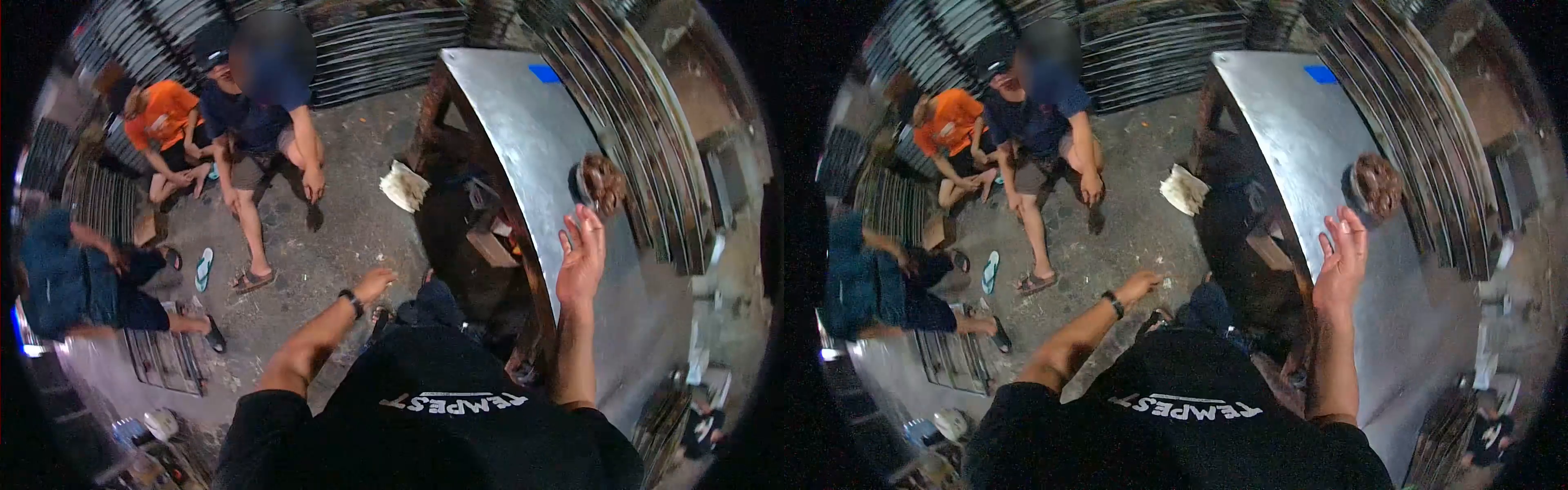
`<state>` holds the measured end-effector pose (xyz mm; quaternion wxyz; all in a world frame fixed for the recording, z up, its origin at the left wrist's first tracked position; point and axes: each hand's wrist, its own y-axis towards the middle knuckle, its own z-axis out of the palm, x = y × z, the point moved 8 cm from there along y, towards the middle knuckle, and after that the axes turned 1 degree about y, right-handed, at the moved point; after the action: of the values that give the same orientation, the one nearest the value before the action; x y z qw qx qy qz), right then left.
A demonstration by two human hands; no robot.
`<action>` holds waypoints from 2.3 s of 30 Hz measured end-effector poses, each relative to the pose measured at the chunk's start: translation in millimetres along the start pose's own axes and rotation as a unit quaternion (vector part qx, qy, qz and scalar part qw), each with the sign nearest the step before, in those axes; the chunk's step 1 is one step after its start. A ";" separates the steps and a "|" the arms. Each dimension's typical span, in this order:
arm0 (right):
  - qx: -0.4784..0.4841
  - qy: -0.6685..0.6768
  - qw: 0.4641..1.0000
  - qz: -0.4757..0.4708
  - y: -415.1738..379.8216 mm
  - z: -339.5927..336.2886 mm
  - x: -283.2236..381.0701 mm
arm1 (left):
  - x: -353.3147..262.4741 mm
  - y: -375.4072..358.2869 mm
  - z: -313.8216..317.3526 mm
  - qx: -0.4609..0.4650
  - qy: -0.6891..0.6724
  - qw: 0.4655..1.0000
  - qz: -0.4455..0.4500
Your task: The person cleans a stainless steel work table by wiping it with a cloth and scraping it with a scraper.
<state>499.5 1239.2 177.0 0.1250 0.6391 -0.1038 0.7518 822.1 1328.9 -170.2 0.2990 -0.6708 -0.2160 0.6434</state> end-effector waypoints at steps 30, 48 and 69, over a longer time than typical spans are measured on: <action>-0.180 -0.604 0.775 -0.054 54.3 -113.8 -118.6 | -113.3 191.0 -95.2 -0.108 0.407 0.903 -0.084; -0.198 -0.634 0.747 -0.038 62.9 -109.3 -120.3 | -198.1 238.8 -119.4 -0.125 0.463 0.877 -0.030; -0.213 -0.605 0.766 -0.041 60.4 -107.4 -120.7 | -260.0 262.9 -139.3 -0.099 0.463 0.880 -0.042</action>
<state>398.1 1209.2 40.8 0.2000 0.9218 -0.2897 0.1624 914.8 945.1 -158.8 0.3234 -0.9086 -0.1439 0.2216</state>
